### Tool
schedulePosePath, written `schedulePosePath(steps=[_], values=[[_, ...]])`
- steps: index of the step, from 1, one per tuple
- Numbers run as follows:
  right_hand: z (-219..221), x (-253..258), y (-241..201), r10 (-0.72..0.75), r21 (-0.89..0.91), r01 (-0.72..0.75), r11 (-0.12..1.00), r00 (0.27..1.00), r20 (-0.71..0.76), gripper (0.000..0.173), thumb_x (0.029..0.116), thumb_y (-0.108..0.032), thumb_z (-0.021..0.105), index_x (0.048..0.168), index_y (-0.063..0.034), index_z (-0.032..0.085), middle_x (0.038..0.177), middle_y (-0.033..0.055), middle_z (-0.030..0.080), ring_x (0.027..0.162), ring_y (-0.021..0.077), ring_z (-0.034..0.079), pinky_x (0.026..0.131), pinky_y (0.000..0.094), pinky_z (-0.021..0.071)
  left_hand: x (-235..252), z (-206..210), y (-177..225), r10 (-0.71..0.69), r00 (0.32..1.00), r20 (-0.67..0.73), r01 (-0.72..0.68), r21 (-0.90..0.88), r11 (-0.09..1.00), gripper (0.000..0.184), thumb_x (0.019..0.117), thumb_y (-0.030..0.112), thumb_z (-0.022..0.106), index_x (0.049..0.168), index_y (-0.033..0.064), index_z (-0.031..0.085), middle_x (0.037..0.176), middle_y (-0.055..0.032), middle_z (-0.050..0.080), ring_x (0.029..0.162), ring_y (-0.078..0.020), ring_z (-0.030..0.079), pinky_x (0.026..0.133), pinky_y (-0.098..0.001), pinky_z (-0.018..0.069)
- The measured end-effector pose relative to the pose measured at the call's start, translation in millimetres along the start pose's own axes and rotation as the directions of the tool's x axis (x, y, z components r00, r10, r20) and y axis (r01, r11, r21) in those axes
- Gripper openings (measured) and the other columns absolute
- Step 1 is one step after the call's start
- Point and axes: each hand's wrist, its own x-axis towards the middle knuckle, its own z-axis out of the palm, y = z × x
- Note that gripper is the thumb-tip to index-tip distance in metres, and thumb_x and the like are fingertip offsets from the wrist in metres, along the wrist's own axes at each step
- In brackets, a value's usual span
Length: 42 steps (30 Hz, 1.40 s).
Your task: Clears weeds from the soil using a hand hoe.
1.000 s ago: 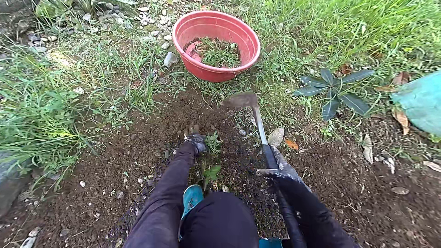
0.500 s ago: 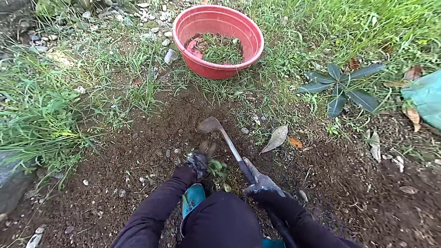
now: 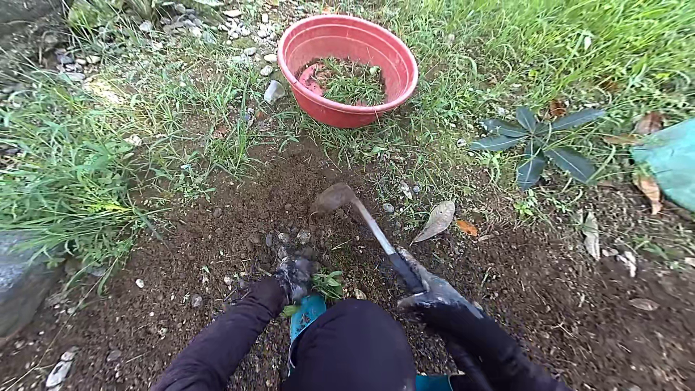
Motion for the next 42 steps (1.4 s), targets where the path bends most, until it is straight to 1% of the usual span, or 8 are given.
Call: schedulePosePath(steps=[7, 10, 14, 18, 22, 27, 34, 42], values=[[-16, -24, -5, 0.012, 0.499, 0.176, 0.849, 0.936, -0.351, 0.105, 0.0785, -0.003, 0.074, 0.163, -0.031, 0.019, 0.102, 0.0165, 0.063, 0.053, 0.0207, 0.059, 0.044, 0.0384, 0.0532, 129, -22, 48, 0.02, 0.998, -0.053, -0.014, 0.113, 0.994, 0.053, 0.0927, 0.026, 0.072, 0.142, 0.0115, 0.062, 0.173, -0.0127, 0.016, 0.159, -0.0425, 0.0, 0.125, -0.0653, -0.0024], [-21, -31, -3, 0.029, 0.531, 0.181, 0.827, 0.931, -0.363, 0.108, 0.0783, -0.002, 0.073, 0.164, -0.0319, 0.014, 0.106, 0.0159, 0.06, 0.057, 0.02, 0.059, 0.046, 0.0384, 0.0534, 144, -7, 67, -0.044, 0.998, 0.054, 0.038, 0.106, 0.994, 0.06, 0.0963, 0.022, 0.067, 0.15, 0.0024, 0.049, 0.165, -0.0245, 0.029, 0.154, -0.0496, 0.018, 0.123, -0.0676, 0.0165], [-19, -30, 3, 0.047, 0.547, 0.202, 0.813, 0.912, -0.408, 0.108, 0.0754, -0.004, 0.073, 0.163, -0.0335, 0.017, 0.114, 0.0157, 0.06, 0.058, 0.0183, 0.06, 0.045, 0.0367, 0.0539, 95, 18, 47, 0.197, 0.972, 0.126, -0.214, 0.148, 0.965, 0.032, 0.0972, 0.011, 0.064, 0.129, 0.0031, 0.067, 0.134, -0.023, 0.064, 0.13, -0.0446, 0.056, 0.112, -0.0627, 0.0406], [5, -17, 3, 0.05, 0.346, 0.041, 0.937, 0.967, -0.251, 0.105, 0.0843, -0.003, 0.075, 0.164, -0.0272, 0.01, 0.1, 0.0192, 0.062, 0.063, 0.0255, 0.062, 0.055, 0.0448, 0.0557, 47, 29, 8, 0.161, 0.987, -0.017, -0.16, 0.078, 0.984, 0.037, 0.0943, 0.005, 0.066, 0.131, 0.001, 0.066, 0.136, -0.0291, 0.059, 0.131, -0.0487, 0.054, 0.109, -0.064, 0.0409], [24, -20, 25, 0.043, -0.013, -0.043, 0.999, 0.998, 0.046, 0.117, 0.0734, -0.016, 0.083, 0.165, -0.0233, 0.011, 0.123, 0.0284, 0.064, 0.101, 0.0421, 0.068, 0.087, 0.0622, 0.0535, -3, 21, -32, -0.117, 0.945, -0.304, 0.048, -0.225, 0.973, 0.038, 0.0969, 0.01, 0.064, 0.133, -0.0035, 0.063, 0.139, -0.0297, 0.057, 0.135, -0.0433, 0.052, 0.115, -0.0549, 0.0406], [4, -41, 13, 0.01, 0.309, 0.041, 0.95, 0.987, -0.16, 0.114, 0.0764, -0.006, 0.079, 0.165, -0.0297, 0.012, 0.114, 0.0214, 0.061, 0.068, 0.0278, 0.062, 0.054, 0.0479, 0.0547, -69, 37, -67, -0.544, 0.728, -0.417, 0.274, -0.551, 0.789, 0.079, 0.0903, 0.012, 0.073, 0.159, 0.0022, 0.034, 0.159, -0.0287, 0.034, 0.145, -0.0412, 0.041, 0.116, -0.0507, 0.0415], [62, -38, -45, 0.214, -0.108, -0.227, 0.968, 0.969, -0.123, 0.047, 0.1081, -0.017, 0.047, 0.151, 0.0005, 0.042, 0.138, 0.02, 0.06, 0.125, 0.0231, 0.059, 0.109, 0.0363, 0.0432, -94, 121, -33, -0.669, 0.737, -0.098, 0.567, -0.45, 0.69, 0.123, 0.0767, 0.027, 0.088, 0.165, 0.0027, 0.006, 0.166, -0.0331, 0.012, 0.15, -0.0474, 0.031, 0.115, -0.0537, 0.042], [5, -84, 5, -0.077, 0.102, 0.105, 0.989, 0.965, -0.249, 0.111, 0.0751, -0.012, 0.082, 0.164, -0.0192, 0.017, 0.128, 0.0218, 0.062, 0.093, 0.0291, 0.069, 0.078, 0.051, 0.0586, -101, 85, -32, -0.655, 0.691, -0.306, 0.386, -0.61, 0.692, 0.053, 0.0921, 0.02, 0.072, 0.137, -0.0046, 0.059, 0.143, -0.0301, 0.053, 0.134, -0.0421, 0.054, 0.112, -0.0558, 0.0442]])
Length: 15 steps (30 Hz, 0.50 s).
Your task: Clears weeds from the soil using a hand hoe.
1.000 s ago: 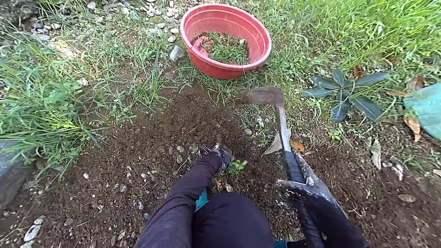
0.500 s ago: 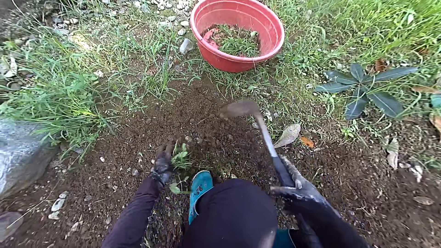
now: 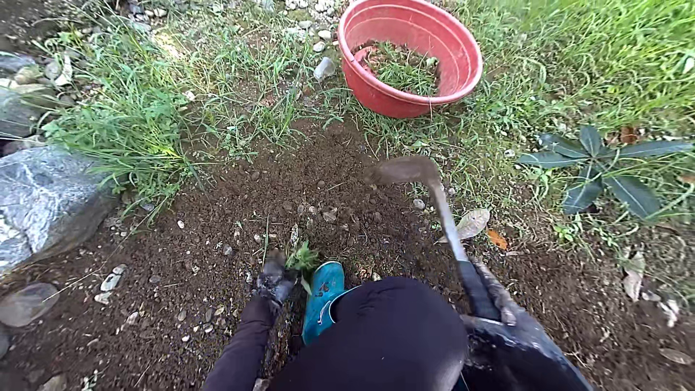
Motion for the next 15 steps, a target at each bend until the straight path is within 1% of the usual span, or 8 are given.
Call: schedulePosePath(steps=[2, 4, 5, 7, 10, 13, 14, 15], values=[[-6, -2, -5, -0.015, 0.131, 0.021, 0.991, 0.999, -0.041, 0.106, 0.0779, -0.012, 0.076, 0.163, -0.0162, 0.013, 0.117, 0.0143, 0.062, 0.072, 0.0172, 0.066, 0.06, 0.0397, 0.0589, 23, -27, 4, 0.021, 0.995, -0.099, -0.012, 0.085, 0.996, 0.051, 0.0881, 0.026, 0.074, 0.129, -0.0026, 0.065, 0.148, -0.0292, 0.05, 0.138, -0.0438, 0.048, 0.114, -0.0589, 0.0398], [-1, 2, -8, 0.02, 0.286, 0.001, 0.958, 0.997, -0.071, 0.105, 0.08, -0.003, 0.071, 0.164, -0.0259, 0.012, 0.115, 0.0159, 0.061, 0.061, 0.0182, 0.062, 0.048, 0.038, 0.0554, 52, -43, 9, -0.043, 0.998, -0.042, 0.052, 0.237, 0.97, 0.056, 0.0894, 0.036, 0.073, 0.135, 0.0053, 0.065, 0.164, -0.0264, 0.031, 0.153, -0.0449, 0.025, 0.122, -0.0645, 0.0208], [4, 6, -8, 0.04, 0.33, -0.013, 0.944, 0.997, -0.073, 0.105, 0.0812, 0.0, 0.07, 0.164, -0.0299, 0.012, 0.113, 0.016, 0.06, 0.058, 0.018, 0.06, 0.046, 0.037, 0.0534, 65, -42, 8, -0.067, 0.998, -0.004, 0.065, 0.299, 0.952, 0.058, 0.0899, 0.039, 0.072, 0.138, 0.0084, 0.064, 0.166, -0.0241, 0.027, 0.155, -0.0447, 0.021, 0.123, -0.0667, 0.0145], [19, 8, -10, 0.08, 0.378, -0.046, 0.925, 0.994, -0.076, 0.102, 0.0841, 0.004, 0.066, 0.164, -0.0301, 0.014, 0.111, 0.0144, 0.059, 0.057, 0.0145, 0.056, 0.045, 0.0326, 0.051, 75, -35, 7, -0.039, 0.998, 0.039, 0.023, 0.346, 0.938, 0.056, 0.0911, 0.032, 0.071, 0.141, 0.0066, 0.061, 0.159, -0.0223, 0.041, 0.149, -0.0422, 0.034, 0.122, -0.0623, 0.0243], [32, 8, -12, 0.13, 0.327, -0.108, 0.939, 0.99, -0.047, 0.094, 0.0872, 0.006, 0.063, 0.163, -0.0235, 0.017, 0.118, 0.0138, 0.056, 0.066, 0.0109, 0.058, 0.051, 0.0293, 0.0513, 51, -24, 8, 0.09, 0.993, 0.069, -0.101, 0.168, 0.981, 0.052, 0.0925, 0.018, 0.07, 0.138, -0.0036, 0.058, 0.144, -0.0261, 0.055, 0.138, -0.0398, 0.05, 0.117, -0.0537, 0.0383], [30, 15, 8, 0.124, 0.286, -0.113, 0.952, 0.992, -0.021, 0.092, 0.0877, 0.003, 0.066, 0.163, -0.0219, 0.02, 0.117, 0.0132, 0.059, 0.066, 0.0099, 0.06, 0.053, 0.0296, 0.0534, 6, -2, 1, 0.273, 0.938, 0.214, -0.28, 0.002, 0.96, 0.046, 0.0951, 0.012, 0.067, 0.135, -0.0082, 0.058, 0.137, -0.0286, 0.059, 0.132, -0.0392, 0.055, 0.114, -0.0512, 0.0426], [29, 17, 12, 0.123, 0.28, -0.112, 0.953, 0.992, -0.022, 0.093, 0.0867, 0.003, 0.067, 0.163, -0.0226, 0.02, 0.116, 0.0128, 0.059, 0.065, 0.01, 0.059, 0.053, 0.0298, 0.053, -4, 5, -2, 0.3, 0.918, 0.26, -0.308, -0.009, 0.951, 0.04, 0.0967, 0.01, 0.064, 0.133, -0.0055, 0.059, 0.134, -0.0259, 0.061, 0.128, -0.0368, 0.058, 0.11, -0.0498, 0.0462], [29, 18, 15, 0.117, 0.286, -0.105, 0.952, 0.993, -0.027, 0.094, 0.0858, 0.003, 0.067, 0.163, -0.0225, 0.02, 0.117, 0.0131, 0.06, 0.065, 0.0105, 0.06, 0.053, 0.0299, 0.0539, -11, 5, -3, 0.301, 0.909, 0.288, -0.321, 0.024, 0.947, 0.043, 0.093, 0.005, 0.066, 0.135, -0.0034, 0.06, 0.138, -0.0277, 0.057, 0.13, -0.0405, 0.056, 0.11, -0.0533, 0.0449]])
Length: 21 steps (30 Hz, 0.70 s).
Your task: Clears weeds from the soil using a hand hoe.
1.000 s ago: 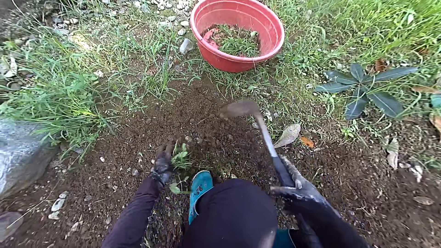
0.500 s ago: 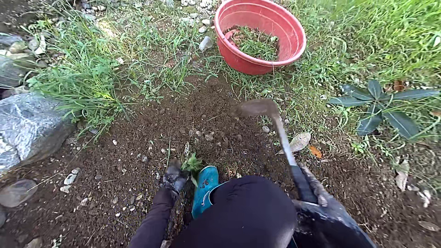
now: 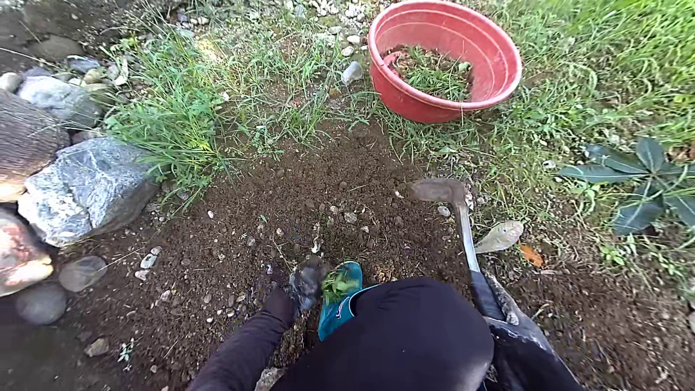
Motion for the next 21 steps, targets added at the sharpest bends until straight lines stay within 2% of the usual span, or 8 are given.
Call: schedulePosePath(steps=[2, 4, 6, 11, 13, 15, 17, 21], values=[[1, -2, -1, -0.014, 0.005, 0.014, 1.0, 1.0, -0.027, 0.093, 0.0859, 0.001, 0.068, 0.163, -0.0235, 0.021, 0.114, 0.0125, 0.061, 0.065, 0.0103, 0.059, 0.053, 0.0293, 0.0532, 1, 1, -8, -0.114, 0.985, -0.13, 0.116, 0.006, 0.993, 0.054, 0.0907, 0.005, 0.069, 0.143, 0.0017, 0.057, 0.148, -0.0274, 0.05, 0.133, -0.0414, 0.054, 0.11, -0.0548, 0.0458], [4, -6, -10, 0.025, 0.051, -0.021, 0.998, 0.997, -0.071, 0.095, 0.0864, 0.003, 0.066, 0.163, -0.026, 0.018, 0.107, 0.0119, 0.059, 0.06, 0.0116, 0.056, 0.049, 0.0306, 0.051, 13, -9, -22, -0.37, 0.893, -0.258, 0.383, 0.0, 0.924, 0.076, 0.0923, 0.01, 0.07, 0.159, 0.0084, 0.034, 0.162, -0.0232, 0.035, 0.136, -0.0401, 0.053, 0.107, -0.0531, 0.0494], [5, -11, -18, 0.05, 0.094, -0.041, 0.995, 0.994, -0.099, 0.095, 0.0891, 0.005, 0.065, 0.163, -0.0288, 0.016, 0.104, 0.0119, 0.057, 0.056, 0.012, 0.053, 0.047, 0.0304, 0.0489, 14, -21, -28, -0.591, 0.794, -0.142, 0.606, 0.127, 0.785, 0.091, 0.093, 0.015, 0.069, 0.165, 0.009, 0.014, 0.164, -0.0256, 0.029, 0.137, -0.0439, 0.052, 0.107, -0.0562, 0.0494], [-2, -5, -9, -0.03, 0.175, 0.045, 0.983, 0.996, -0.089, 0.096, 0.0866, 0.003, 0.065, 0.163, -0.0292, 0.016, 0.102, 0.0102, 0.059, 0.055, 0.0107, 0.056, 0.045, 0.0287, 0.0507, -12, -2, -10, -0.311, 0.948, -0.062, 0.313, 0.041, 0.949, 0.049, 0.0928, 0.02, 0.07, 0.139, 0.006, 0.061, 0.144, -0.021, 0.056, 0.133, -0.0368, 0.056, 0.111, -0.0553, 0.0451], [0, -6, -11, -0.012, 0.153, 0.025, 0.988, 0.996, -0.087, 0.096, 0.0874, 0.005, 0.065, 0.163, -0.0287, 0.016, 0.107, 0.0107, 0.058, 0.057, 0.01, 0.055, 0.045, 0.0282, 0.05, 7, 0, 5, -0.193, 0.969, -0.155, 0.199, 0.026, 0.98, 0.055, 0.0903, 0.014, 0.071, 0.144, 0.0082, 0.058, 0.155, -0.0222, 0.046, 0.133, -0.0397, 0.055, 0.108, -0.0554, 0.0485], [2, -6, -10, -0.004, 0.129, 0.015, 0.991, 0.996, -0.085, 0.095, 0.0864, 0.004, 0.065, 0.163, -0.0261, 0.018, 0.108, 0.0113, 0.058, 0.058, 0.0108, 0.056, 0.045, 0.03, 0.0507, 41, -10, 22, -0.308, 0.942, -0.135, 0.325, 0.134, 0.936, 0.082, 0.092, 0.013, 0.068, 0.163, 0.012, 0.028, 0.17, -0.022, 0.016, 0.138, -0.0421, 0.051, 0.105, -0.0541, 0.0516], [2, -9, -10, 0.013, 0.135, -0.003, 0.991, 0.997, -0.076, 0.096, 0.0869, 0.005, 0.066, 0.164, -0.027, 0.017, 0.105, 0.0121, 0.058, 0.058, 0.0132, 0.055, 0.046, 0.0318, 0.0496, 71, -14, 32, -0.464, 0.88, -0.106, 0.475, 0.229, 0.849, 0.094, 0.0912, 0.018, 0.069, 0.166, 0.0097, 0.013, 0.168, -0.0248, 0.02, 0.134, -0.0437, 0.054, 0.1, -0.0563, 0.054], [-21, -4, -14, -0.086, 0.229, 0.089, 0.969, 0.996, -0.025, 0.099, 0.0816, -0.001, 0.07, 0.163, -0.0263, 0.019, 0.093, 0.0106, 0.063, 0.056, 0.0166, 0.06, 0.045, 0.0348, 0.0537, 60, -9, 27, -0.448, 0.891, -0.078, 0.454, 0.198, 0.869, 0.068, 0.0952, 0.026, 0.066, 0.155, 0.0062, 0.041, 0.153, -0.0221, 0.049, 0.135, -0.0404, 0.054, 0.108, -0.0599, 0.0465]])
